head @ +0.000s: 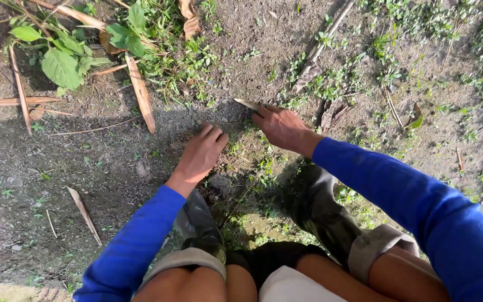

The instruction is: The recorder is weeding small plants and grass from the ground in an outdoor garden area.

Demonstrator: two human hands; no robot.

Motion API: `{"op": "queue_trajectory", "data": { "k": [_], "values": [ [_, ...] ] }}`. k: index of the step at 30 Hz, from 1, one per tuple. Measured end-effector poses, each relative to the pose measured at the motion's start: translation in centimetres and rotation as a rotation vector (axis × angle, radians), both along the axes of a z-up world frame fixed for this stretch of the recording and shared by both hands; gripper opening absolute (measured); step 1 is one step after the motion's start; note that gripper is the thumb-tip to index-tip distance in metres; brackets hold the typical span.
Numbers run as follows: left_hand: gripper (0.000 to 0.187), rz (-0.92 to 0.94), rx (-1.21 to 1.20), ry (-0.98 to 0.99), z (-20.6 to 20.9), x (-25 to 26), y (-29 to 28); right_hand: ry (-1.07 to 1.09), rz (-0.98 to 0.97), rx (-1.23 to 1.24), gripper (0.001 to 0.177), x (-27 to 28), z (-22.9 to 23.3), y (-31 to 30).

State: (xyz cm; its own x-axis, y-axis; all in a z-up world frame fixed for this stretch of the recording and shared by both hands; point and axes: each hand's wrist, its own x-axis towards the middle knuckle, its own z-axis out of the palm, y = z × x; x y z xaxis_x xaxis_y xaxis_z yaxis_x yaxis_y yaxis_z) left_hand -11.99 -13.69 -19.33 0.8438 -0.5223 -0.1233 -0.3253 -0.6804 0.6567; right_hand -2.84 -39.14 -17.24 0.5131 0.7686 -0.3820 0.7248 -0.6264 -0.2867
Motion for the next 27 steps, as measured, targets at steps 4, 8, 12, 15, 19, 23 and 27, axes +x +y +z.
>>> {"op": "queue_trajectory", "data": {
  "k": [4, 8, 12, 15, 19, 23, 27],
  "values": [
    [0.031, -0.033, 0.09, 0.012, 1.0, 0.5, -0.7, 0.142, -0.091, -0.029, 0.013, 0.5, -0.7, -0.7],
    [0.03, 0.003, 0.038, -0.09, 1.5, -0.3, 0.1, 0.491, -0.541, 0.006, 0.02, 0.6, 1.7, -2.2],
    [0.029, -0.199, 0.088, -0.051, 6.7, 0.7, 2.5, 0.192, -0.199, 0.107, 0.022, 2.2, 3.0, -5.4],
    [0.022, -0.336, 0.229, 0.054, 15.3, 4.1, 3.4, 0.169, -0.03, 0.112, 0.026, 2.6, 3.8, -6.5],
    [0.015, -0.444, 0.343, 0.119, 16.5, 4.7, 2.1, -0.074, 0.218, 0.332, 0.038, 2.2, 2.5, -5.4],
    [0.01, -0.486, 0.298, 0.029, 11.3, 2.1, -1.1, -0.146, 0.386, 0.332, 0.032, 1.4, -2.1, -5.1],
    [0.046, -0.303, 0.249, 0.182, 6.4, -1.0, -6.3, -0.022, 0.44, 0.12, 0.016, 2.2, 0.7, -3.8]
  ]
}}
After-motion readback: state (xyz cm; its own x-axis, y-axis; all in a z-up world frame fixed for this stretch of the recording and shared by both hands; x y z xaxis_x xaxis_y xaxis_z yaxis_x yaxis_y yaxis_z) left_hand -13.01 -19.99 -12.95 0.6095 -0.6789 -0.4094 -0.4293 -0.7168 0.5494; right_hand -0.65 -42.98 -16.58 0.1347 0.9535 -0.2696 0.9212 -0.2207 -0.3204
